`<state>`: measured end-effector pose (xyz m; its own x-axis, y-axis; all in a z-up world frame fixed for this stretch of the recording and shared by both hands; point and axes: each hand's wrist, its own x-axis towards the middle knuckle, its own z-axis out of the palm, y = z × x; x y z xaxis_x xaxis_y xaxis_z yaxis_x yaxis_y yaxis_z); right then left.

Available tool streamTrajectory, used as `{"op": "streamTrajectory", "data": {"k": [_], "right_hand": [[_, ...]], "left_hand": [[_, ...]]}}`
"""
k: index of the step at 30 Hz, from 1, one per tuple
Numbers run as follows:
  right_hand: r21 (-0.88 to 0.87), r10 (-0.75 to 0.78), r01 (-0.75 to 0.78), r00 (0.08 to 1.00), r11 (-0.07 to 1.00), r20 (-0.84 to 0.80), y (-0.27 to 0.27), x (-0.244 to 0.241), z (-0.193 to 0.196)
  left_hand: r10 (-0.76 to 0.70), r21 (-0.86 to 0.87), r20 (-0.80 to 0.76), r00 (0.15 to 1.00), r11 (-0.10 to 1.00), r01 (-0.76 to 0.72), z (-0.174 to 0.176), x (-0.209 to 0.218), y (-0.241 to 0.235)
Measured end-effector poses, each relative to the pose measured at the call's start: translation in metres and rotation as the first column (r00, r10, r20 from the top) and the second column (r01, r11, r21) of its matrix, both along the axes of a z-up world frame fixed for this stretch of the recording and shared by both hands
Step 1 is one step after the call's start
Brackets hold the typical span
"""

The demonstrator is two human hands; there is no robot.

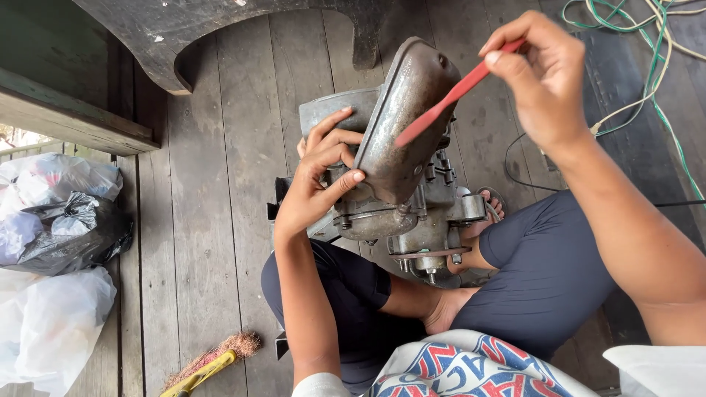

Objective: The person sits on the floor and scrubs a metal engine part with a red toothbrush. They hold the part with their left hand and scrub the surface with the toothbrush in their right hand.

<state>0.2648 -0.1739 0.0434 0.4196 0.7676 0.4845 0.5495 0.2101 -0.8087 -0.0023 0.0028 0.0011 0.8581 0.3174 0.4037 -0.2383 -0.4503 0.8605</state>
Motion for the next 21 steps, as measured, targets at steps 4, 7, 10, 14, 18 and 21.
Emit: {"op": "streamTrajectory", "data": {"k": [4,7,10,14,18,21], "right_hand": [[0.007,-0.001,0.001,1.0,1.0,-0.02,0.0,0.001,-0.002],[-0.013,0.007,-0.007,1.0,1.0,-0.007,0.001,-0.001,-0.004],[-0.006,0.011,-0.011,1.0,1.0,-0.001,0.003,-0.002,-0.003],[-0.012,0.012,-0.011,0.999,1.0,0.048,0.002,-0.013,0.005],[0.111,-0.061,0.033,0.964,0.993,0.257,-0.003,-0.022,0.015],[0.184,-0.161,0.105,0.932,0.977,0.325,-0.009,-0.02,0.018]], "left_hand": [[-0.01,-0.003,-0.003,1.0,1.0,0.01,0.001,-0.001,0.0],[-0.016,0.001,0.0,1.0,1.0,0.016,-0.001,-0.001,0.0],[-0.017,-0.01,0.009,1.0,1.0,0.017,0.001,-0.001,-0.001],[-0.004,-0.043,0.023,1.0,0.999,0.005,0.001,0.0,-0.003],[0.015,-0.007,0.039,0.999,1.0,-0.015,0.001,0.002,-0.003],[-0.017,-0.059,0.052,0.999,0.998,0.02,-0.002,0.003,-0.004]]}}
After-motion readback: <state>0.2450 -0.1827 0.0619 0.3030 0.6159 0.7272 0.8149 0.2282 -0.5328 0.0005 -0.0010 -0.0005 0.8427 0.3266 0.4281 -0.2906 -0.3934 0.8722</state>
